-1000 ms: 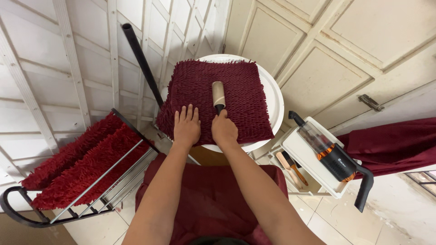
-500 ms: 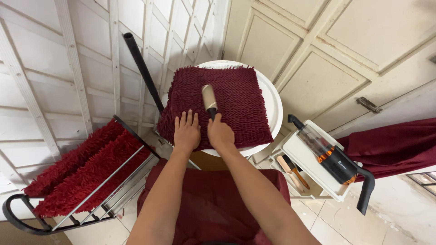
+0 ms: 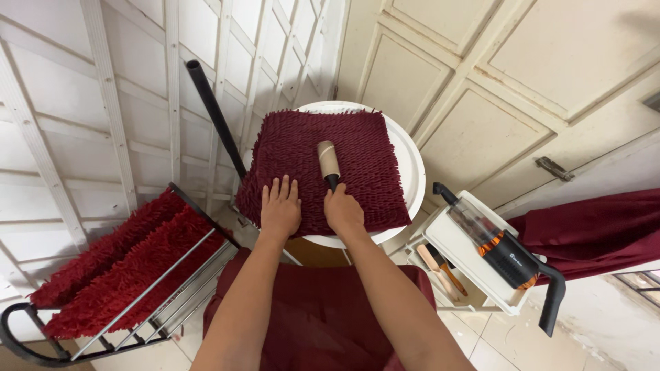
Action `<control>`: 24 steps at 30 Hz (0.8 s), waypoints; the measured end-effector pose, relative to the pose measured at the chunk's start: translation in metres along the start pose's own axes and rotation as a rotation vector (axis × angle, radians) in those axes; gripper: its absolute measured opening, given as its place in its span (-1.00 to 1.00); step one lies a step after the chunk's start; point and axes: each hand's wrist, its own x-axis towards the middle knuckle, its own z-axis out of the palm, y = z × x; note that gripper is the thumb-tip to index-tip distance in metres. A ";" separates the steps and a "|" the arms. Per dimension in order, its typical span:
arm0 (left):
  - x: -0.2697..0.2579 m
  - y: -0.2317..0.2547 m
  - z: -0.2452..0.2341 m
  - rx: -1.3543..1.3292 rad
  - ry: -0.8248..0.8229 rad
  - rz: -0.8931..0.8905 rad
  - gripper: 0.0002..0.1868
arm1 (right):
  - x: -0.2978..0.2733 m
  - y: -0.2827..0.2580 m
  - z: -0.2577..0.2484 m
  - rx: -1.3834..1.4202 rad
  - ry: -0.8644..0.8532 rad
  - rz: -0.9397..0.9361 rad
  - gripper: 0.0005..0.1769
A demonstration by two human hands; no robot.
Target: The person cleans a red shag rug on a white stool by first brushing it with a wooden brush and then repeatedly running a lint roller over the surface to remove debris.
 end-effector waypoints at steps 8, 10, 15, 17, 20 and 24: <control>0.002 0.000 0.000 0.014 -0.054 -0.003 -0.39 | 0.005 0.001 -0.012 0.108 0.082 0.058 -0.51; 0.001 0.000 0.000 0.007 -0.056 -0.014 -0.39 | -0.003 -0.009 -0.011 0.069 0.086 0.014 -0.52; -0.002 0.001 -0.003 0.017 -0.054 -0.009 -0.38 | -0.012 -0.023 -0.007 0.040 -0.035 -0.041 -0.55; -0.002 0.000 -0.003 0.010 -0.053 -0.009 -0.38 | -0.008 -0.016 -0.006 -0.002 -0.011 -0.013 -0.56; 0.000 0.000 0.000 -0.003 -0.055 -0.013 -0.38 | 0.002 0.002 -0.006 -0.076 0.047 -0.025 -0.55; 0.001 -0.001 0.005 0.007 -0.041 -0.005 -0.38 | 0.011 0.020 -0.012 -0.088 0.053 0.012 -0.54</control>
